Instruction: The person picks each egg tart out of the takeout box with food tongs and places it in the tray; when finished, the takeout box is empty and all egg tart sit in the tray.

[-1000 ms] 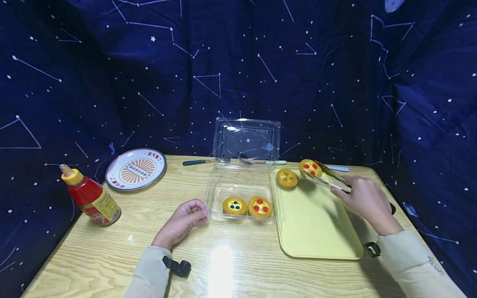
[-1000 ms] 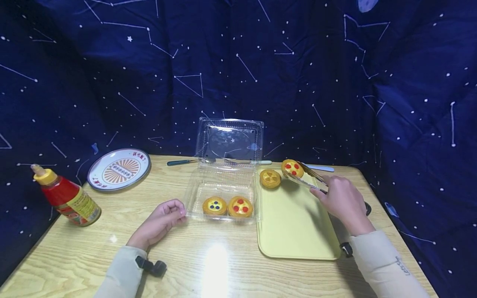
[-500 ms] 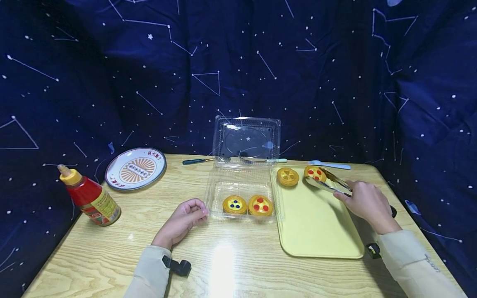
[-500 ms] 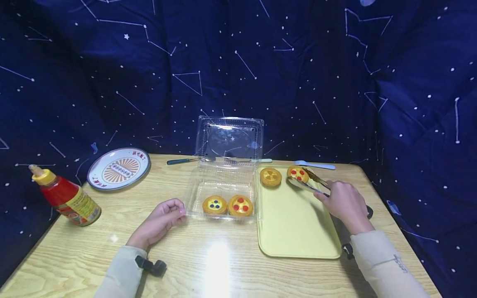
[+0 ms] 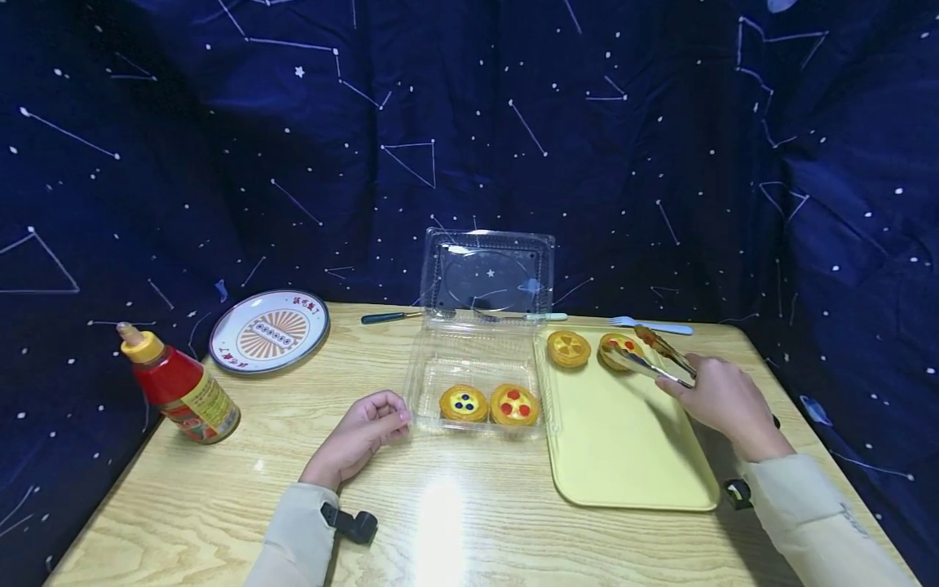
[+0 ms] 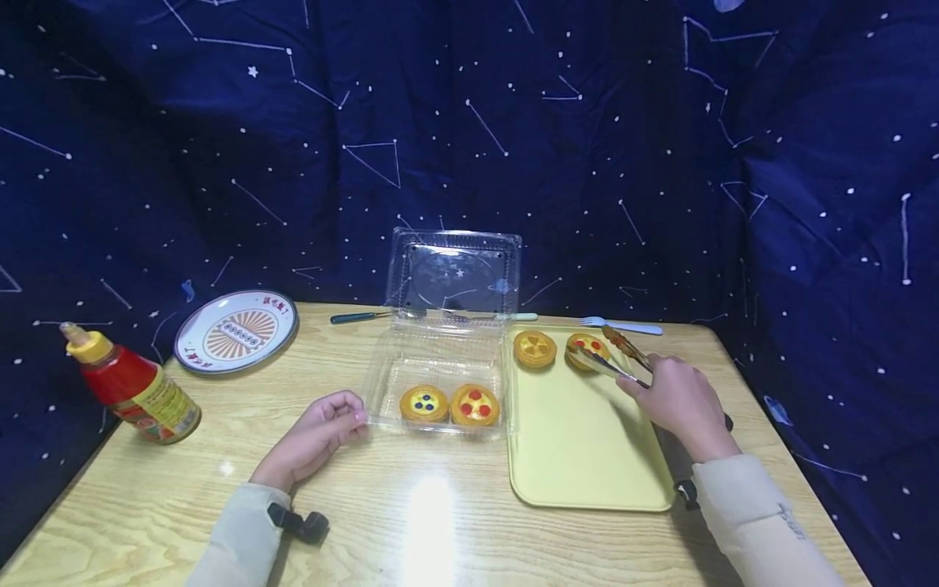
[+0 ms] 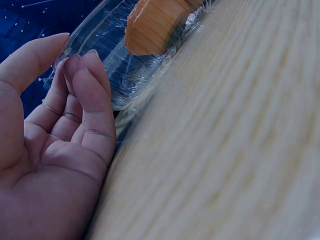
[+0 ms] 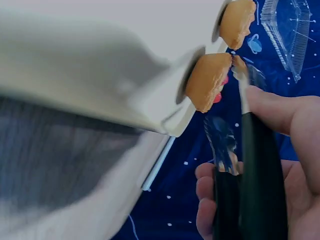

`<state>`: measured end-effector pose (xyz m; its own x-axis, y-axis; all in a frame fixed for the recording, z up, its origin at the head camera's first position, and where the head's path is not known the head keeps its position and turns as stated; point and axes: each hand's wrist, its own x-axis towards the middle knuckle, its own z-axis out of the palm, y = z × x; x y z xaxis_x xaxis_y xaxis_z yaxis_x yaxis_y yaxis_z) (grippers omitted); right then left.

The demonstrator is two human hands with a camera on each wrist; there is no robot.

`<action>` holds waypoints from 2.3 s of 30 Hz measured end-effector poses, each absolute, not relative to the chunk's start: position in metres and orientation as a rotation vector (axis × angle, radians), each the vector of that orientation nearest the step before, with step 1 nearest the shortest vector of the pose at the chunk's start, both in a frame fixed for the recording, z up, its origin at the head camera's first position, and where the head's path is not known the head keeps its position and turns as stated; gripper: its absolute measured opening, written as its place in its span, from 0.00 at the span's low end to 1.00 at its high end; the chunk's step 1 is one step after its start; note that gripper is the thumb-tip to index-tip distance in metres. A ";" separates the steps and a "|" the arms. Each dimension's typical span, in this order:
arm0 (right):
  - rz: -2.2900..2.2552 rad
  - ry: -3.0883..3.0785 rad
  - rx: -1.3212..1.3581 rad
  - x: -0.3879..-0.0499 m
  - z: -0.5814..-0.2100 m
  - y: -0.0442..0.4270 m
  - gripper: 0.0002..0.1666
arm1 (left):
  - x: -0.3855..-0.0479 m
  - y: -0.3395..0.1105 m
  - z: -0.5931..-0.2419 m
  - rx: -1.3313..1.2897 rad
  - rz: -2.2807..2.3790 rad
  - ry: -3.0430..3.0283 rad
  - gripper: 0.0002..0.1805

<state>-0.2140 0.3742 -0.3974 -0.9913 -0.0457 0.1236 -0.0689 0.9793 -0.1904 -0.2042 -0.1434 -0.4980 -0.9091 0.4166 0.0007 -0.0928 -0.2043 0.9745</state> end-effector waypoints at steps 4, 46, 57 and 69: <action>0.336 -3.000 0.092 -0.214 -0.392 0.372 0.42 | -0.205 -0.143 -0.498 0.385 2.181 1.727 0.05; 0.409 -2.923 0.555 -0.192 -0.375 0.260 0.46 | -0.205 -0.142 -0.498 0.355 2.186 1.732 0.05; 0.377 -2.886 0.749 -0.198 -0.388 0.230 0.40 | -0.206 -0.142 -0.499 0.352 2.193 1.729 0.05; 0.278 -2.873 0.914 -0.204 -0.391 0.208 0.39 | -0.205 -0.142 -0.499 0.365 2.193 1.729 0.03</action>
<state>-0.2038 0.2084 -0.3907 -0.8118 -0.5606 0.1632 -0.5815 0.8015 -0.1394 -0.2052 -0.1418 -0.4986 -0.9149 0.4036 0.0005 -0.0937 -0.2138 0.9724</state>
